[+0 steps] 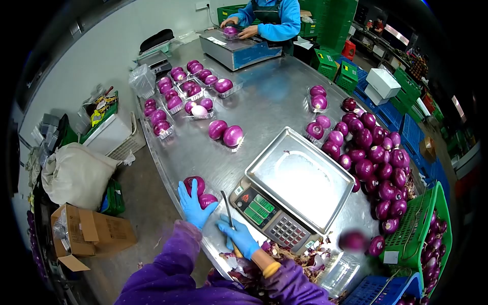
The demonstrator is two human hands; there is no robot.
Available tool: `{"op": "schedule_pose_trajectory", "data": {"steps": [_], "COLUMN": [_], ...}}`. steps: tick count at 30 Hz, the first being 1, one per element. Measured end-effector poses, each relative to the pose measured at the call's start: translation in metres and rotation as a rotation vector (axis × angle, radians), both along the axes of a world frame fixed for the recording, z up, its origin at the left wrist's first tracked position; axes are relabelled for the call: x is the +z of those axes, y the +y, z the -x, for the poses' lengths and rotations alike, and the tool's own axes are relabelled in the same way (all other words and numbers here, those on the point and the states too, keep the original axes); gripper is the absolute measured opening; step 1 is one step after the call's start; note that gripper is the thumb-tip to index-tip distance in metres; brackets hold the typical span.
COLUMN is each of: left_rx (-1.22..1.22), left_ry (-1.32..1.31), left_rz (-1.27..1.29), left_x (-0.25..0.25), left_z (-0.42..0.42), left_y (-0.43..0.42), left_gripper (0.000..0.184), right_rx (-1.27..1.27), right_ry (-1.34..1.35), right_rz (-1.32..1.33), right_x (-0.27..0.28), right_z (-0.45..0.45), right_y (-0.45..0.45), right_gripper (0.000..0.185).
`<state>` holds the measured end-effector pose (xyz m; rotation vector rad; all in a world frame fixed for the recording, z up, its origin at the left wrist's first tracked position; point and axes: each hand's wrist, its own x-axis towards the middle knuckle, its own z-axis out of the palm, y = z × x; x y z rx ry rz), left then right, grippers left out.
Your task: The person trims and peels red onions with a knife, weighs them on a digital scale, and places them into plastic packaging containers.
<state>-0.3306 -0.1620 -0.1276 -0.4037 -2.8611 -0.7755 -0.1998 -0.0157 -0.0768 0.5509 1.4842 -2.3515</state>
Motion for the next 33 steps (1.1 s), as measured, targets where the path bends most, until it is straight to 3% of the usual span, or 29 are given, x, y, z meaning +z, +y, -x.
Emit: {"op": "schedule_pose_trajectory", "data": {"steps": [5, 13, 17, 18, 19, 21, 23, 24, 25, 29, 31, 32, 33], "left_rx": [-0.052, -0.015, 0.002, 0.017, 0.031, -0.131, -0.426, -0.472, -0.42, -0.603, -0.74, -1.052, -1.242], "left_ry": [0.104, 0.178, 0.122, 0.057, -0.009, -0.313, -0.591, -0.541, -0.391, -0.401, -0.658, -0.522, -0.607], "left_rz": [-0.16, -0.157, -0.154, -0.1, -0.045, -0.398, -1.175, -1.083, -0.912, -0.926, -0.924, -0.878, -0.783], "left_x": [-0.012, -0.026, -0.023, -0.023, -0.024, -0.02, -0.007, -0.028, -0.037, 0.062, 0.109, 0.121, 0.127], "left_z": [0.056, 0.175, 0.228, 0.248, 0.267, 0.321, 0.32, 0.35, 0.361, 0.244, 0.14, 0.078, 0.018], "left_y": [0.036, 0.151, 0.231, 0.255, 0.277, 0.307, 0.338, 0.347, 0.37, 0.374, 0.377, 0.374, 0.366], "left_gripper": [0.106, 0.101, 0.104, 0.103, 0.102, 0.1, 0.099, 0.089, 0.092, 0.061, 0.042, 0.038, 0.036], "right_rx": [0.003, -0.294, -0.386, -0.377, -0.388, -0.41, -0.442, -0.506, -0.571, -0.806, -0.951, -1.014, -1.074], "right_ry": [-0.032, -0.129, -0.164, -0.22, -0.206, -0.182, -0.252, -0.216, -0.18, -0.225, -0.196, -0.213, -0.233], "right_rz": [-0.048, 0.051, 0.125, -0.036, -0.008, 0.041, -0.1, -0.105, -0.111, -0.084, -0.088, -0.101, -0.112], "right_x": [0.042, 0.053, 0.045, 0.066, 0.058, 0.039, 0.069, 0.062, 0.051, 0.045, 0.045, 0.044, 0.045], "right_z": [-0.046, -0.127, -0.159, -0.157, -0.161, -0.177, -0.175, -0.187, -0.202, -0.253, -0.274, -0.284, -0.294], "right_y": [0.04, 0.071, 0.07, 0.069, 0.071, 0.076, 0.084, 0.082, 0.081, 0.066, 0.048, 0.04, 0.032], "right_gripper": [0.044, 0.045, 0.045, 0.044, 0.044, 0.043, 0.039, 0.038, 0.037, 0.034, 0.031, 0.031, 0.031]}}
